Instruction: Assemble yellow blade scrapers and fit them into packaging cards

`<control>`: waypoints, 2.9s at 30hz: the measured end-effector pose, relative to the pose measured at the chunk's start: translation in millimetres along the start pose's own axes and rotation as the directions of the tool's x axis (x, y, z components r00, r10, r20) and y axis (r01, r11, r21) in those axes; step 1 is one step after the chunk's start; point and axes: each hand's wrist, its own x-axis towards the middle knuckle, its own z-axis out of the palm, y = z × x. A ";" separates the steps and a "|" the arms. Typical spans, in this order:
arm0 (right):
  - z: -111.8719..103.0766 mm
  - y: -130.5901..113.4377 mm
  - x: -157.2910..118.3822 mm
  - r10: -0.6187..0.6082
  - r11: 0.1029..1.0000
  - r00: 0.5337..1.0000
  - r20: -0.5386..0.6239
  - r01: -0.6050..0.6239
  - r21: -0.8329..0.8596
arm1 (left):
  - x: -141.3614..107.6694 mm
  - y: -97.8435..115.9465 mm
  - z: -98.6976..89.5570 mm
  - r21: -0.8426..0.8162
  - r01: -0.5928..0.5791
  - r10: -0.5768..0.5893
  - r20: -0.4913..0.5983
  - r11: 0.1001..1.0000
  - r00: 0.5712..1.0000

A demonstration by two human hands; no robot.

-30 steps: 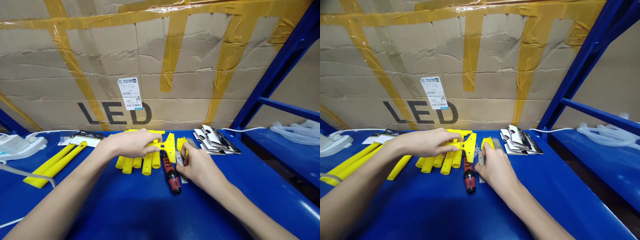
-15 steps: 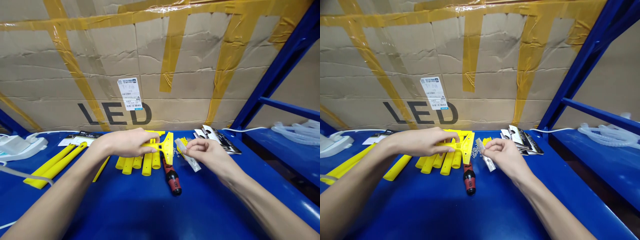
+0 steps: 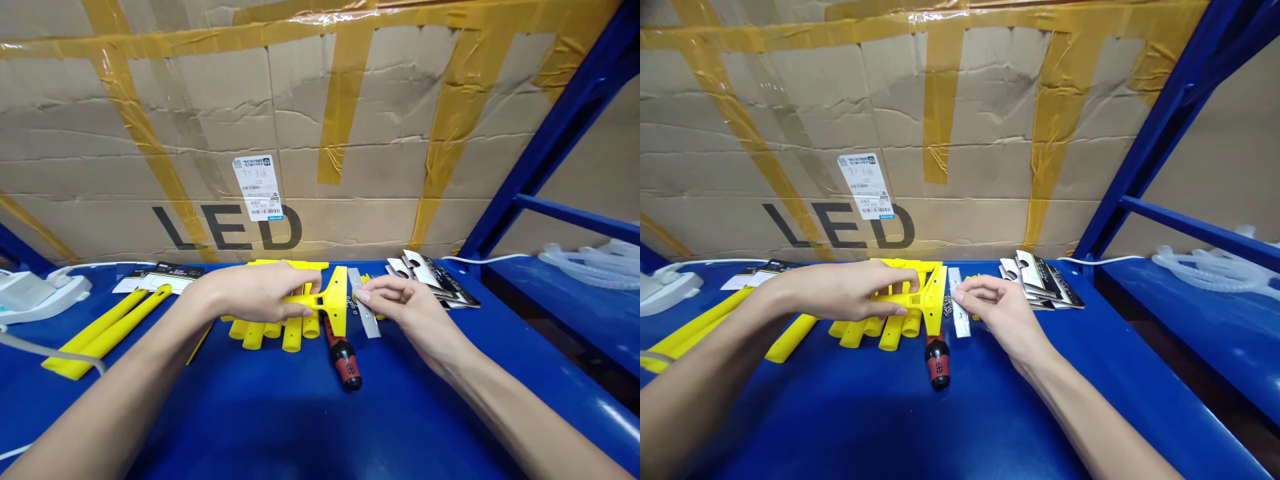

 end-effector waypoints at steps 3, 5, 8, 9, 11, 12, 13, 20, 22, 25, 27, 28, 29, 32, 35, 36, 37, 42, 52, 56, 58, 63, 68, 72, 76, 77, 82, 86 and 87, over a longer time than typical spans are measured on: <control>1.3 -0.5 -1.1 -0.010 1.000 1.000 -0.025 0.010 0.010 | 0.8 1.0 0.5 -0.021 -0.019 0.019 0.008 1.000 1.000; 3.4 -1.6 -2.1 -0.003 1.000 1.000 -0.006 0.003 0.028 | 2.1 2.1 0.7 -0.027 -0.034 0.034 0.010 0.999 0.999; 6.0 -3.2 -2.7 -0.011 0.999 1.000 -0.004 0.012 0.052 | 3.8 3.8 0.7 -0.046 -0.036 0.037 0.026 0.998 0.999; 6.3 -3.4 -2.6 -0.014 0.998 1.000 -0.011 0.014 0.057 | 4.1 4.3 0.7 -0.053 -0.032 0.034 0.036 0.998 0.999; 6.4 -2.8 -2.3 -0.008 0.999 1.000 -0.006 0.008 0.047 | 4.2 5.5 0.6 -0.055 -0.028 0.031 0.046 0.998 0.998; 6.3 -2.2 -2.2 -0.005 0.999 1.000 0.005 0.005 0.035 | 4.1 6.1 0.6 -0.052 -0.033 0.036 0.047 0.998 0.998; 6.4 -1.4 -2.2 -0.004 1.000 1.000 0.019 0.003 0.023 | 3.8 6.7 0.5 -0.052 -0.043 0.045 0.048 0.998 0.998; 13.3 0.8 -6.9 0.034 0.997 0.996 0.077 -0.039 0.060 | 2.6 11.4 -0.6 -0.077 -0.066 0.071 0.067 0.995 0.995; 15.0 0.5 -7.8 0.055 0.995 0.994 0.092 -0.062 0.075 | 3.1 12.6 -0.8 -0.102 -0.056 0.065 0.083 0.993 0.994; 14.2 2.5 -6.8 0.039 0.995 0.997 0.064 -0.044 0.085 | 4.8 14.6 -0.1 -0.110 -0.058 0.066 0.070 0.992 0.995; 12.7 5.0 -5.4 0.021 0.997 0.999 0.037 -0.024 0.078 | 6.2 15.6 0.7 -0.103 -0.070 0.076 0.049 0.992 0.996; 12.2 6.2 -4.9 0.014 0.997 0.999 0.030 -0.016 0.077 | 6.9 15.8 1.2 -0.101 -0.075 0.080 0.042 0.992 0.996; 12.0 7.0 -4.7 0.006 0.997 1.000 0.027 -0.009 0.078 | 7.4 15.7 1.6 -0.105 -0.077 0.082 0.041 0.991 0.996; 13.4 6.2 -4.8 -0.005 0.996 1.000 0.021 0.003 0.086 | 8.1 14.3 2.2 -0.156 -0.061 0.072 0.067 0.986 0.995; 12.0 1.3 -3.9 0.013 0.998 1.000 0.002 -0.013 0.054 | 7.7 12.2 1.9 -0.210 -0.040 0.061 0.091 0.977 0.994; 9.3 -0.5 -2.9 0.005 1.000 1.000 -0.027 -0.004 0.020 | 7.5 11.4 1.5 -0.218 -0.036 0.058 0.092 0.975 0.994; 5.3 -1.9 -1.6 -0.027 0.999 0.997 -0.070 0.024 -0.043 | 7.3 10.6 1.1 -0.220 -0.033 0.055 0.093 0.975 0.994; -22.7 -0.6 5.6 -0.405 0.615 0.906 -0.119 0.173 -0.769 | 6.0 4.6 -0.3 -0.203 -0.009 0.023 0.067 0.979 0.997; -24.2 8.9 9.1 -0.227 0.315 0.973 -0.040 0.035 -0.948 | 6.4 1.2 1.5 -0.168 0.002 0.011 0.075 0.986 0.997; -27.1 8.9 11.2 -0.203 0.336 0.978 -0.039 0.032 -0.941 | 5.7 1.9 1.0 -0.154 0.006 0.004 0.067 0.988 0.998; -29.2 10.1 12.8 -0.202 0.347 0.979 -0.034 0.039 -0.937 | 5.5 2.1 1.2 -0.158 0.010 0.001 0.072 0.987 0.997; -29.0 12.1 14.6 -0.207 0.339 0.978 -0.035 0.038 -0.940 | 6.2 3.8 1.0 -0.134 0.018 -0.008 0.077 0.991 0.997; -24.0 9.7 12.3 -0.256 0.239 0.966 -0.015 0.048 -0.970 | 6.8 4.1 1.1 -0.142 0.014 -0.003 0.077 0.990 0.997; -24.2 7.1 11.9 -0.323 0.144 0.946 0.041 0.091 -0.985 | 7.2 2.3 2.8 -0.155 0.009 0.003 0.079 0.988 0.997; -26.6 5.1 13.5 -0.368 0.079 0.924 0.103 0.141 -0.987 | 7.4 2.1 3.5 -0.178 0.014 0.001 0.084 0.984 0.996; -27.4 4.9 13.7 -0.381 0.076 0.918 0.112 0.152 -0.985 | 7.3 2.5 3.3 -0.186 0.014 0.002 0.085 0.982 0.996; -30.1 5.5 12.5 -0.559 0.197 0.823 0.105 0.255 -0.947 | 7.5 4.4 1.9 -0.178 0.011 0.004 0.085 0.984 0.996; -28.3 4.9 10.2 -0.622 0.507 0.781 -0.060 0.343 -0.791 | 8.1 4.0 1.5 -0.177 0.015 0.001 0.089 0.984 0.996; -27.4 4.2 10.1 -0.582 0.631 0.801 -0.139 0.337 -0.698 | 8.2 3.7 1.4 -0.175 0.018 -0.002 0.090 0.984 0.996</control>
